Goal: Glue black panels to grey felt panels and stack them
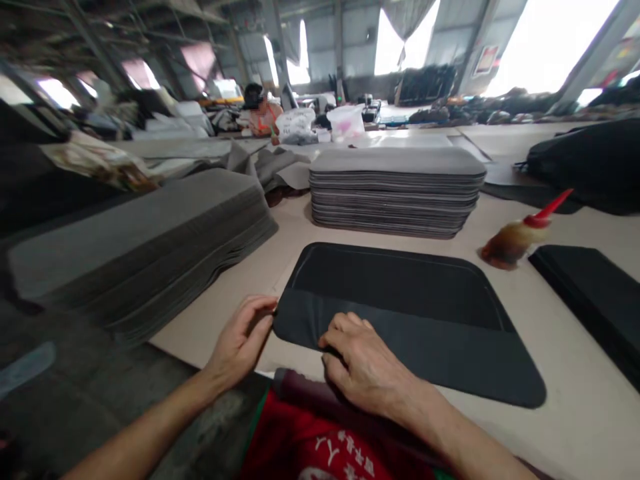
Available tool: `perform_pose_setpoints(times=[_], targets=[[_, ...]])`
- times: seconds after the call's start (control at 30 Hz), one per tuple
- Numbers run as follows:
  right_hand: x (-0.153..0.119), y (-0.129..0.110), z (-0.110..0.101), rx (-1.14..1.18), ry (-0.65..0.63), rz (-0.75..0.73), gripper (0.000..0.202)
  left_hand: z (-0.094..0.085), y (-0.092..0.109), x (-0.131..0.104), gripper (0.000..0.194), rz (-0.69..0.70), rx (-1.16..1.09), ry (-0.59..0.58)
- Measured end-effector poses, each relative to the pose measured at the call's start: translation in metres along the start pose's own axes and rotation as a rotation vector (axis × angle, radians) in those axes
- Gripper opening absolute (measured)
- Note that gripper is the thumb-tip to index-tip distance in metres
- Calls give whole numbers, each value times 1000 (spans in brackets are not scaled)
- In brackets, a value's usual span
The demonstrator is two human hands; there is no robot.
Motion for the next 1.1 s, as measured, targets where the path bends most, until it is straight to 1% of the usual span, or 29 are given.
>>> perform_pose_setpoints(times=[0.07,0.1,0.17,0.2,0.27,0.33,0.4,0.47,0.53,0.6,0.67,0.77,0.83,0.97,1.1], targets=[[5,-3,4,44,-19,-23,20,-12,-18,4,25,-124,-113,117],[8,-5,4,38,-7,-33,25,-14,-23,5,25,-155,-127,142],[15,-8,3,-19,18,-37,30,-11,-27,6,26,-179,-110,136],[19,-9,4,-41,7,-38,28,-9,-27,7,26,-183,-95,125],[26,-11,11,-29,-54,-63,21,-5,-24,7,27,-181,-60,103],[31,-13,15,14,-77,-88,22,-2,-21,6,29,-178,-35,92],[34,-11,11,5,-30,-94,25,-1,-19,6,30,-172,-24,86],[35,-12,9,-16,19,-119,20,-1,-19,6,30,-167,-19,82],[33,-18,12,23,38,-199,17,-3,-19,7,31,-169,-11,84],[29,-29,15,63,52,-301,20,-5,-19,10,29,-173,17,81],[24,-39,20,33,36,-383,22,-5,-16,16,26,-163,70,40],[20,-47,31,-61,-49,-453,20,-1,-11,30,21,-137,166,-60],[20,-47,35,-97,-79,-458,20,1,-11,41,20,-139,222,-114],[20,-44,37,-114,-86,-430,20,7,-15,58,19,-164,322,-194],[18,-43,38,-133,-96,-432,17,11,-19,67,27,-186,380,-220]])
Point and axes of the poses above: each hand's wrist, its own x-axis towards the middle knuckle, its own z-axis out of the palm, y = z × x, the point moved 9 cm from there along x, towards the middle knuckle, and after that the axes turned 14 degrees about -z, right-handed, at the moved point
